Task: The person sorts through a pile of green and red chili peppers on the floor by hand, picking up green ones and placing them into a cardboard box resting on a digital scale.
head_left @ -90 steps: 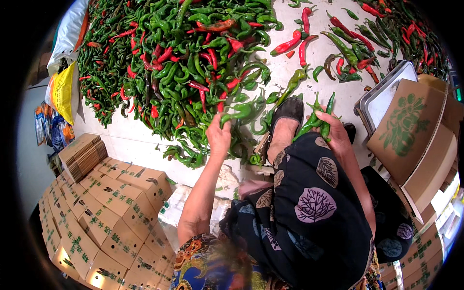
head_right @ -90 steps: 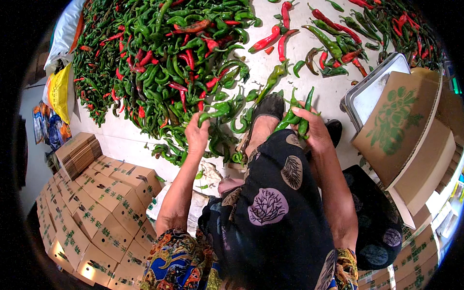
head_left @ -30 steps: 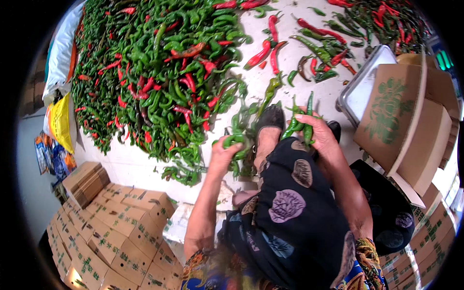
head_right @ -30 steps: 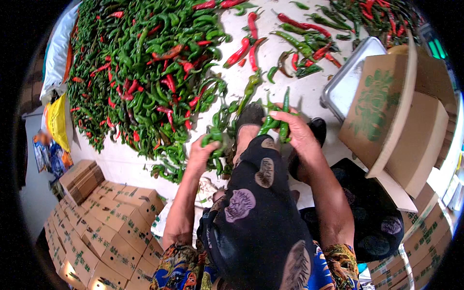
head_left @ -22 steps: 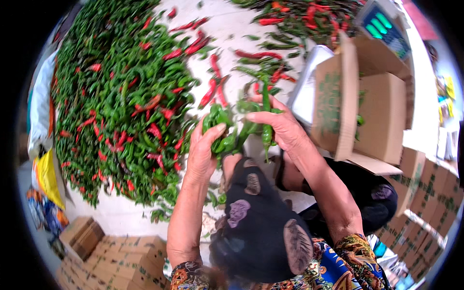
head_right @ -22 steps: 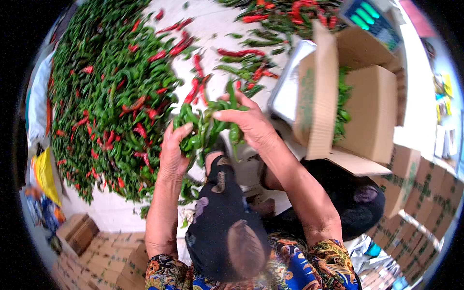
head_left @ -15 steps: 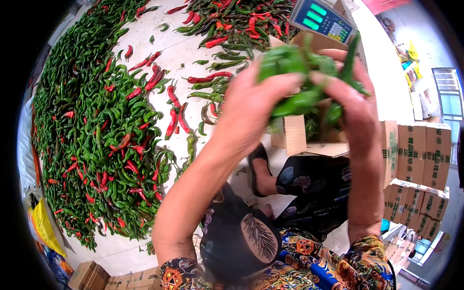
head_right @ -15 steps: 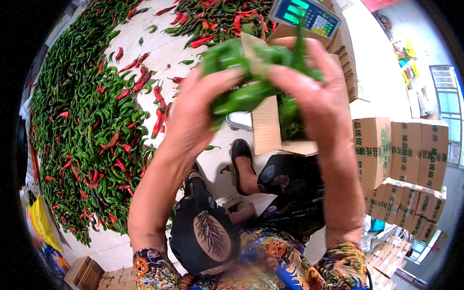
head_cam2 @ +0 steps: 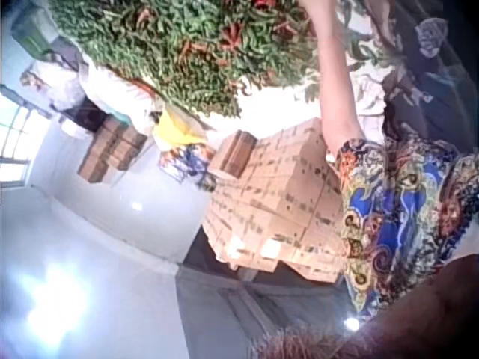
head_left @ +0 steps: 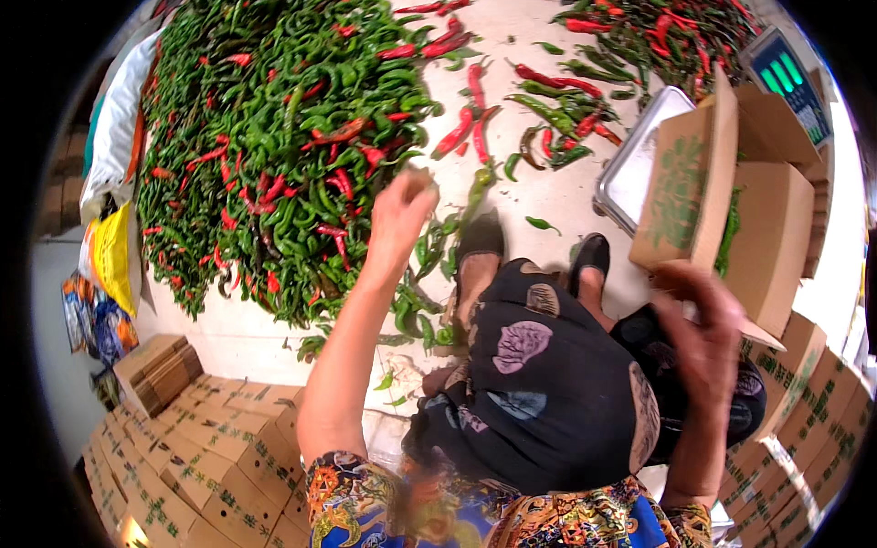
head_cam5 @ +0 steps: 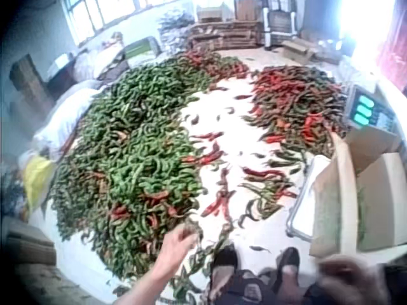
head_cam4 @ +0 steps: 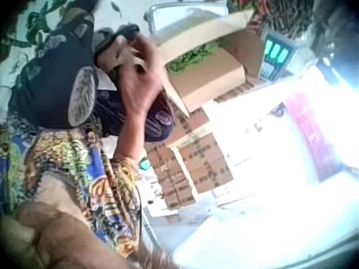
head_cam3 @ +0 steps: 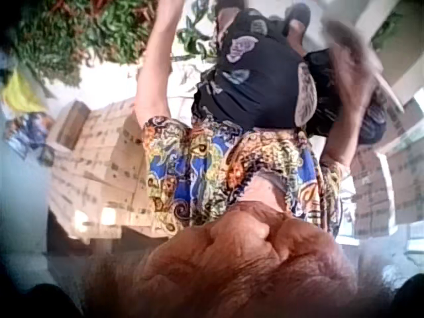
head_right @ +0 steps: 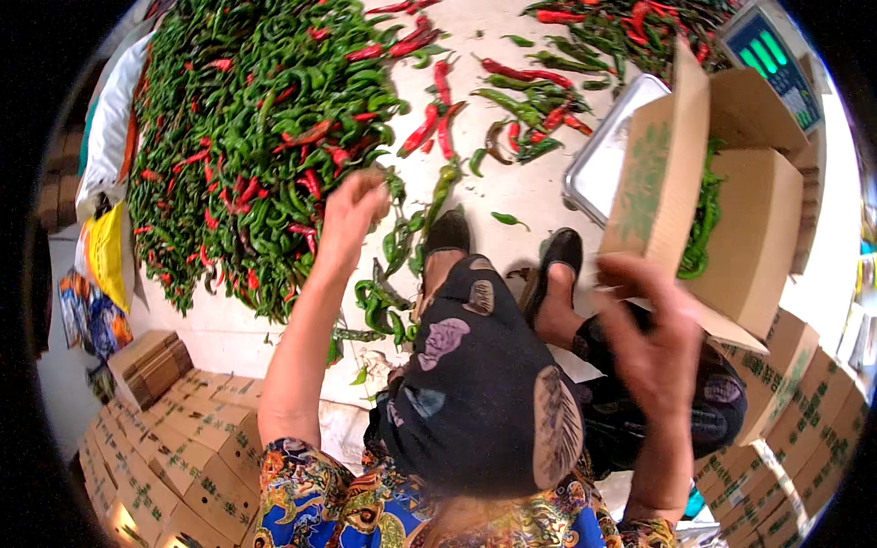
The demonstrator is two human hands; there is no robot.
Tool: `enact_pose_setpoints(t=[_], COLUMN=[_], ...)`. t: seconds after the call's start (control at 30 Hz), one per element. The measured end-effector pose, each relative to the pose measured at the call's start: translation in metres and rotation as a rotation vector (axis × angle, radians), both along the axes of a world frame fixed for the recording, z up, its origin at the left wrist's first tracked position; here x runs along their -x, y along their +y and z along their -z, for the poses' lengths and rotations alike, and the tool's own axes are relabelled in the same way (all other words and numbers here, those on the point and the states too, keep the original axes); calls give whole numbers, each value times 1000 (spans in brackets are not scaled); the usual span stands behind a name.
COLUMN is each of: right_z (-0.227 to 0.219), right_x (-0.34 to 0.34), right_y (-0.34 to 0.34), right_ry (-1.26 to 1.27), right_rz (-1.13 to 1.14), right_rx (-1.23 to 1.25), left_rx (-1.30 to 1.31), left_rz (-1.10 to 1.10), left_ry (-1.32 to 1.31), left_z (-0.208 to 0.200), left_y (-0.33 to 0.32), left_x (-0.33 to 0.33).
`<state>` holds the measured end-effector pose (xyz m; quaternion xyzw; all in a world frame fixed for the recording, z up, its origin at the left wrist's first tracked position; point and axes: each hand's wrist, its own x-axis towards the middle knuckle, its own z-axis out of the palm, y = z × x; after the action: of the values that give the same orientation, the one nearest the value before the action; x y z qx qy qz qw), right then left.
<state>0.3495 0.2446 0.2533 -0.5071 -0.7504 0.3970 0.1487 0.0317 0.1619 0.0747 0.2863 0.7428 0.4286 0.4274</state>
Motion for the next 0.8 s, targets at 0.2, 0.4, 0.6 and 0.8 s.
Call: enact_pose_setpoints(t=[0.2,0.4,0.6,0.8], right_z=[171,297,289,279], right_x=[68,71,114,164], right_y=[-33,-52,-51,-33], right_ry=[251,229,57,-266], right_rz=[-240,-221,-345,-638], right_rx=[665,894,433,-8], left_rx=[392,242,156,372], left_rz=[-125,-69,-210,-82], left_ry=[244,612,716,707], left_z=[100,134,119,120], left_y=[-132,-87,-95,-68], left_x=[-25,-45,-29,-12])
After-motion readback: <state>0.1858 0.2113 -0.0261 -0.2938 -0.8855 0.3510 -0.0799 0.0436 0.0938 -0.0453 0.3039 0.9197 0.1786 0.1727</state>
